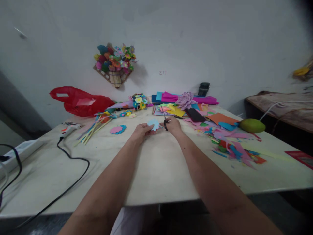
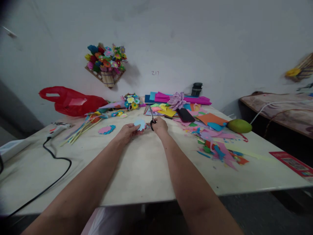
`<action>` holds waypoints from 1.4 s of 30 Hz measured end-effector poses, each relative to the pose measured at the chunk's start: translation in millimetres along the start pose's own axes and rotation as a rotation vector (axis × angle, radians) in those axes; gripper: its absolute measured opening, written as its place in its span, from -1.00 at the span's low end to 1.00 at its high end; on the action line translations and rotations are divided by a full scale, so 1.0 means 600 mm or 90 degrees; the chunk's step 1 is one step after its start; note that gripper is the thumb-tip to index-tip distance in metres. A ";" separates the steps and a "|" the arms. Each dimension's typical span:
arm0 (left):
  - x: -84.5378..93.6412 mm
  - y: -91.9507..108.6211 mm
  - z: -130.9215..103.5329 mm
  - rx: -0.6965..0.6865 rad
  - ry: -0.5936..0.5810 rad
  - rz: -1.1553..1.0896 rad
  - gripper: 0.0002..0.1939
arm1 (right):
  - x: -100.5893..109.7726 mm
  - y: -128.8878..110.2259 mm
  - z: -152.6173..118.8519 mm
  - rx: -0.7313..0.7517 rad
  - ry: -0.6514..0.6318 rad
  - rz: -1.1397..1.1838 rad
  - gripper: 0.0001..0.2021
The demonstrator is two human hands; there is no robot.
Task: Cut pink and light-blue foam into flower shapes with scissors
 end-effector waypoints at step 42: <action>-0.001 0.000 0.003 -0.021 0.092 0.037 -0.61 | 0.059 0.055 -0.013 -0.214 0.162 -0.038 -0.68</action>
Point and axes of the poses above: each hand's wrist, its own z-axis towards the middle knuckle, its own x-axis out of the back of the hand, y = z × x, the point moved 4 cm from there along z, towards the middle knuckle, and after that the axes turned 10 degrees about -y, right-handed, at the moved point
